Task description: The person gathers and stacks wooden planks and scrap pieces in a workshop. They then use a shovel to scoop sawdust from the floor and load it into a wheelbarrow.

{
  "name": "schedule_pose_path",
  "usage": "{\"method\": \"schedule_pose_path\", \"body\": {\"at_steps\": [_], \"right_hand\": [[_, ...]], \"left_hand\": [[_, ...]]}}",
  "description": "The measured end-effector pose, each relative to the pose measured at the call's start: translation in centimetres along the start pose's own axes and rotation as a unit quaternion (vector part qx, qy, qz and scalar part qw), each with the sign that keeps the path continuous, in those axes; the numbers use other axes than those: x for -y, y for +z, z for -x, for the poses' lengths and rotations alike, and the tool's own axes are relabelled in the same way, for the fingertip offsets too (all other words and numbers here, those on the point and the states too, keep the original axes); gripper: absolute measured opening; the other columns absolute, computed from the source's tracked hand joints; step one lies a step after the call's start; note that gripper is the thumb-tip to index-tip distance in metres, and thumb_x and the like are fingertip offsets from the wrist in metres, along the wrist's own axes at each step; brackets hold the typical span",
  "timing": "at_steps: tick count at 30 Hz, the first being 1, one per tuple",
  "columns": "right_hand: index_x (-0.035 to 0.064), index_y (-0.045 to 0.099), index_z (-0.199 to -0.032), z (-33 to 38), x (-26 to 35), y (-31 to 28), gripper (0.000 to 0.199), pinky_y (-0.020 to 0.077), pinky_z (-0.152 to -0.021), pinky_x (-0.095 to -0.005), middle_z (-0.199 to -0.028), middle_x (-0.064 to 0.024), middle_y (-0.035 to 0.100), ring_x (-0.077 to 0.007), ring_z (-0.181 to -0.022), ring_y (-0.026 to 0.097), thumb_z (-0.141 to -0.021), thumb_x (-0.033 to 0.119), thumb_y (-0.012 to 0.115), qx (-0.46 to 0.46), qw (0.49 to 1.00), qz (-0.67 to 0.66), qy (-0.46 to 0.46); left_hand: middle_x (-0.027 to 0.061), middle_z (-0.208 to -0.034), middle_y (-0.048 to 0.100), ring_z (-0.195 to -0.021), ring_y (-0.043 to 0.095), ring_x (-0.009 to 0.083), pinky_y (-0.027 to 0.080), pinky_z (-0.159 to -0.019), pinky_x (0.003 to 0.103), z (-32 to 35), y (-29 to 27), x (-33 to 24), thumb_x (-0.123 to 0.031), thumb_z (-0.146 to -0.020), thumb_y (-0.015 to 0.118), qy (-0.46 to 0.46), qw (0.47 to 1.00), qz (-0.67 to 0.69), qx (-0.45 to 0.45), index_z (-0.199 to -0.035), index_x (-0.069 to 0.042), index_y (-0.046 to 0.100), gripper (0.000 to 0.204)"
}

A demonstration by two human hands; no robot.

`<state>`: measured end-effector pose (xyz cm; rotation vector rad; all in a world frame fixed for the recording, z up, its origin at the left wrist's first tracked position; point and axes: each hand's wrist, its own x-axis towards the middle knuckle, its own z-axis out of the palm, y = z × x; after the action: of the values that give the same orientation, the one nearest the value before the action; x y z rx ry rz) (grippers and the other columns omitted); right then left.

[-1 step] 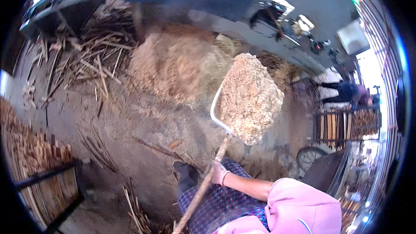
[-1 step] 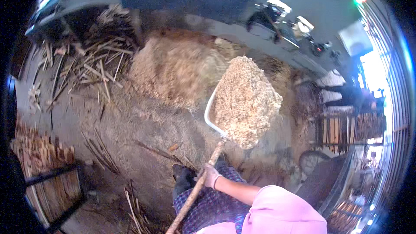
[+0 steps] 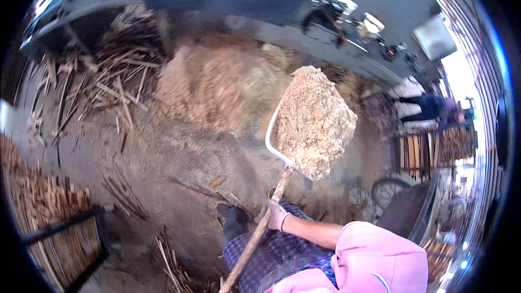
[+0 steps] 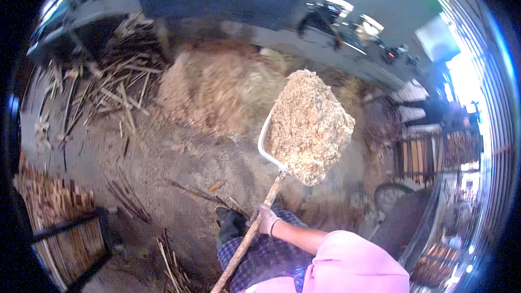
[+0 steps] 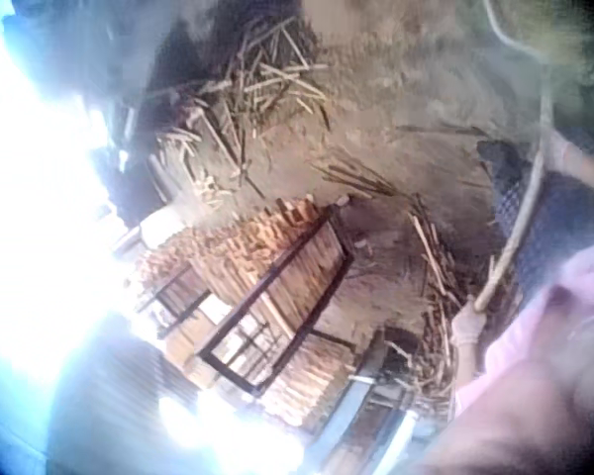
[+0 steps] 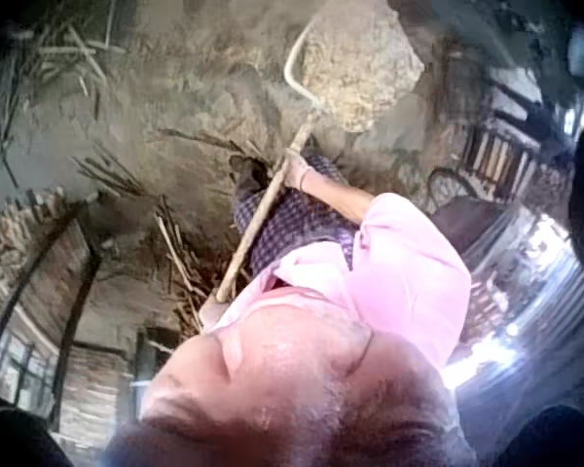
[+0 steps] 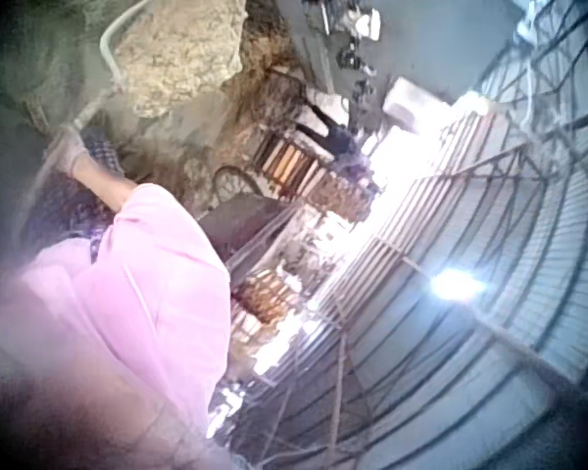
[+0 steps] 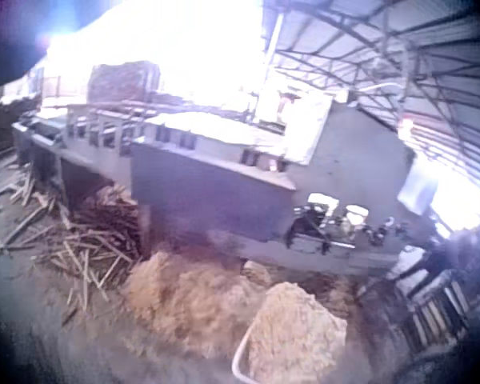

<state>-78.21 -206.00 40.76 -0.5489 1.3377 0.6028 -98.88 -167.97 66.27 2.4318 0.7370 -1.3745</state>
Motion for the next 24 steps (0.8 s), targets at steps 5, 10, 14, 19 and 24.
{"method": "schedule_pose_path", "body": {"at_steps": [5,10,14,19,24], "right_hand": [[0.0148,0.055,-0.080,4.7,6.9,-10.0,0.015,0.0560,-0.074,-0.0521,-0.073,-0.0069,0.054,-0.0277,-0.065,0.057,-0.089,0.026,0.062,0.008,0.989,-0.046,-0.142],[0.0142,0.055,-0.087,21.9,16.0,-12.5,0.025,0.0570,-0.068,-0.0510,-0.072,-0.0088,0.054,-0.0284,-0.065,0.057,-0.096,0.037,0.052,0.006,0.941,-0.224,-0.255],[0.0146,0.052,-0.083,28.0,22.6,-21.3,0.025,0.0586,-0.065,-0.0509,-0.069,-0.0059,0.050,-0.0253,-0.060,0.056,-0.098,0.035,0.053,0.017,0.901,-0.261,-0.347],[0.0100,0.051,-0.088,42.4,28.2,-31.8,0.019,0.0586,-0.059,-0.0463,-0.073,-0.0048,0.053,-0.0229,-0.060,0.057,-0.097,0.021,0.064,0.060,0.809,-0.388,-0.437],[0.0083,0.055,-0.092,45.1,26.2,-42.9,0.022,0.0579,-0.059,-0.0450,-0.078,-0.0088,0.060,-0.0263,-0.062,0.063,-0.096,0.027,0.066,-0.066,0.673,-0.440,-0.591]], "left_hand": [[0.0182,-0.097,0.075,-0.091,0.072,0.0401,0.056,-0.080,0.050,1.1,-2.3,-8.1,-0.044,-0.087,0.067,0.140,0.987,-0.075,-0.015,-0.118,-0.019,0.071,0.040],[0.0185,-0.097,0.075,-0.091,0.072,0.0394,0.056,-0.081,0.049,2.2,-3.8,-17.6,-0.038,-0.085,0.071,0.275,0.953,-0.121,-0.033,-0.120,-0.019,0.071,0.040],[0.0188,-0.097,0.075,-0.091,0.072,0.0389,0.056,-0.082,0.048,2.0,-3.7,-24.3,-0.033,-0.083,0.074,0.401,0.912,-0.080,-0.033,-0.121,-0.019,0.072,0.041],[0.0199,-0.084,0.070,-0.080,0.069,0.0417,0.054,-0.072,0.051,8.8,-2.4,-40.1,-0.022,-0.080,0.073,0.529,0.798,-0.166,-0.236,-0.107,-0.011,0.070,0.030],[0.0081,-0.074,0.065,-0.066,0.064,0.0306,0.050,-0.063,0.046,12.7,3.5,-50.0,-0.023,-0.088,0.071,0.688,0.544,-0.205,-0.434,-0.114,-0.014,0.067,0.028]]}}
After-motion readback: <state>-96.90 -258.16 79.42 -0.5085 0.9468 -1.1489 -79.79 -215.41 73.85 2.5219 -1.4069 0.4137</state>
